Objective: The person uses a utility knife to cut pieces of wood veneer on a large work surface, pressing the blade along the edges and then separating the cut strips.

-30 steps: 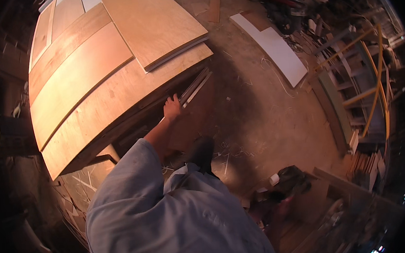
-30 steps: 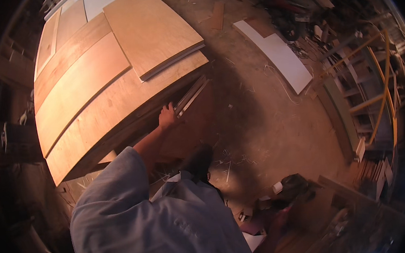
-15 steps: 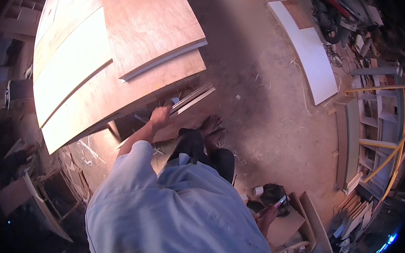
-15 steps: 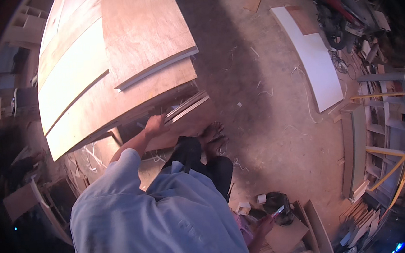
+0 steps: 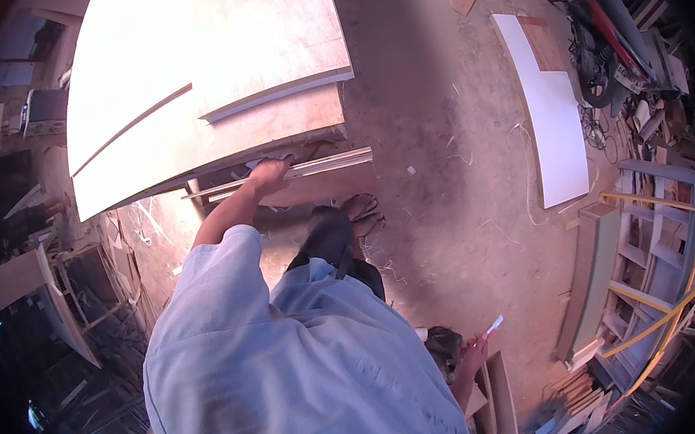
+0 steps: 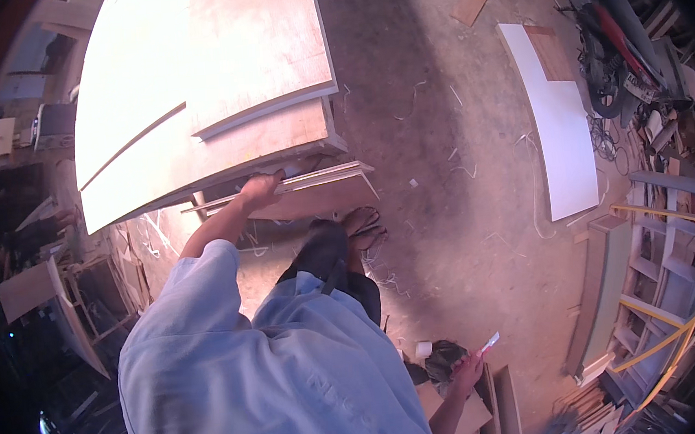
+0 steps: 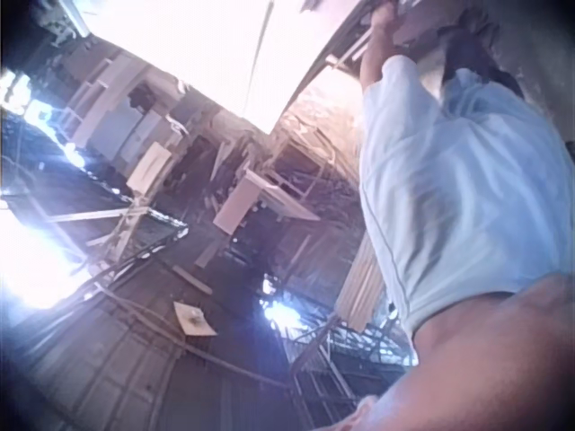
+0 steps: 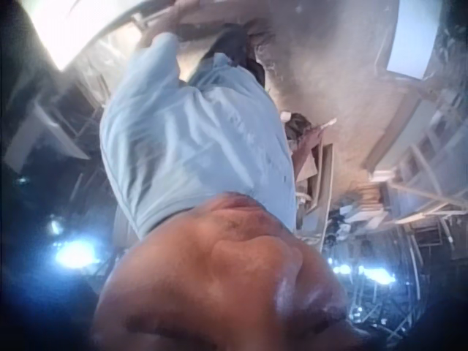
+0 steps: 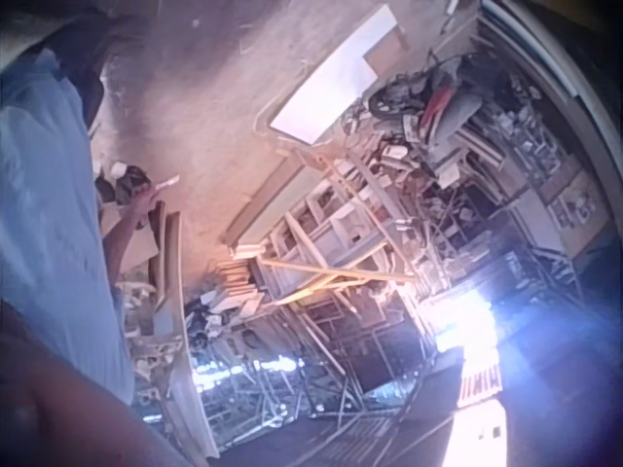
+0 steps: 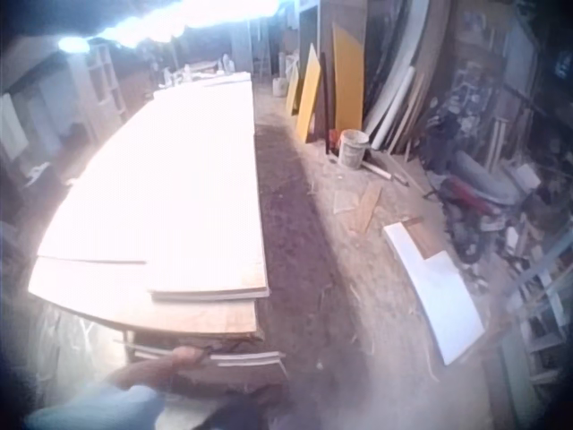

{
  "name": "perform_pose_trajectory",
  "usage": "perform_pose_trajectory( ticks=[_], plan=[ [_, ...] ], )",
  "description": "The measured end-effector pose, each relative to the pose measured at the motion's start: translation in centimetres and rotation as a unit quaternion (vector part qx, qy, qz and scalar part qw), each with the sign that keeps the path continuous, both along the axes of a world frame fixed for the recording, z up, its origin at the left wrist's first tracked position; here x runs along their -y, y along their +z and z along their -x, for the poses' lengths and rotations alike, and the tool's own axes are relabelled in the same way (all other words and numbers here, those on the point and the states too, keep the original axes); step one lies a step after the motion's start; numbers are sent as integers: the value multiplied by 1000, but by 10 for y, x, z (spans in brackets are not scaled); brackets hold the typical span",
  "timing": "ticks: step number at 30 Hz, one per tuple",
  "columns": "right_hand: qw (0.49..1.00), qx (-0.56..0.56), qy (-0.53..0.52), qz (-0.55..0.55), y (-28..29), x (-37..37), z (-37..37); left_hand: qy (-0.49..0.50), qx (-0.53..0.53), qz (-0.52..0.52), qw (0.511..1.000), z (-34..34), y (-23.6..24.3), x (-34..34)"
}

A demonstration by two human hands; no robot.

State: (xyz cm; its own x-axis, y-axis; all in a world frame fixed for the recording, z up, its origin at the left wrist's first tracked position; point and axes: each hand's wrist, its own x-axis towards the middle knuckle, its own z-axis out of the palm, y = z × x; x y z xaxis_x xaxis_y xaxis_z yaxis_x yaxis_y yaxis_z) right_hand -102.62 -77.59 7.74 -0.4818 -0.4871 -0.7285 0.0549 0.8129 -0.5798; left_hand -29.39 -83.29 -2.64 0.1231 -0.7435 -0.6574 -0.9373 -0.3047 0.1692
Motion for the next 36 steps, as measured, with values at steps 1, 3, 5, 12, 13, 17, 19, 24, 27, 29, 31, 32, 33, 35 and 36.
perform_pose_trajectory(
  ticks=[1, 3, 5, 12, 13, 17, 19, 24, 27, 29, 31, 32, 33, 35, 36],
  plan=[
    [1000, -14, 7, -1, 4, 11, -8, 0, 7, 18, 1000, 5, 4, 3],
    [999, -41, 25, -8, 14, 24, -25, 36, -3, -4, 999, 11, 22, 10],
    [993, -52, 106, -25, 5, 25, -16, 92, 22, -4, 995, 20, 19, 2],
    [994, 11, 105, 4, -17, 56, -41, 169, 69, 223, 958, 119, 69, -51],
    [993, 13, 114, 8, -21, 73, -48, 271, 29, 172, 947, 130, 79, -52],
    [981, 49, 180, 57, -32, 187, -113, 671, -139, 164, 709, 135, -40, -84],
    [968, 74, 223, 88, -33, 245, -159, 800, -360, 105, 469, 116, -50, -45],
    [902, 82, 403, 131, -4, 370, -254, 879, -383, 226, 170, 101, -19, 74],
    [888, 102, 434, 108, -11, 428, -272, 862, -385, 308, 119, 96, -47, 96],
    [907, 127, 394, 75, -18, 462, -268, 909, -321, 227, 137, 88, -70, 94],
    [916, 194, 350, -23, -37, 488, -256, 906, -283, 315, -10, 91, -120, 42],
    [925, 216, 309, -47, -52, 517, -242, 901, -310, 304, -3, 90, -120, 69],
    [929, 216, 295, -57, -66, 549, -236, 894, -330, 302, 0, 88, -102, 81],
    [937, 210, 264, -93, -82, 597, -220, 897, -322, 303, -9, 109, -63, 95],
    [942, 218, 237, -96, -88, 621, -223, 901, -296, 316, -17, 119, -52, 93]
  ],
)
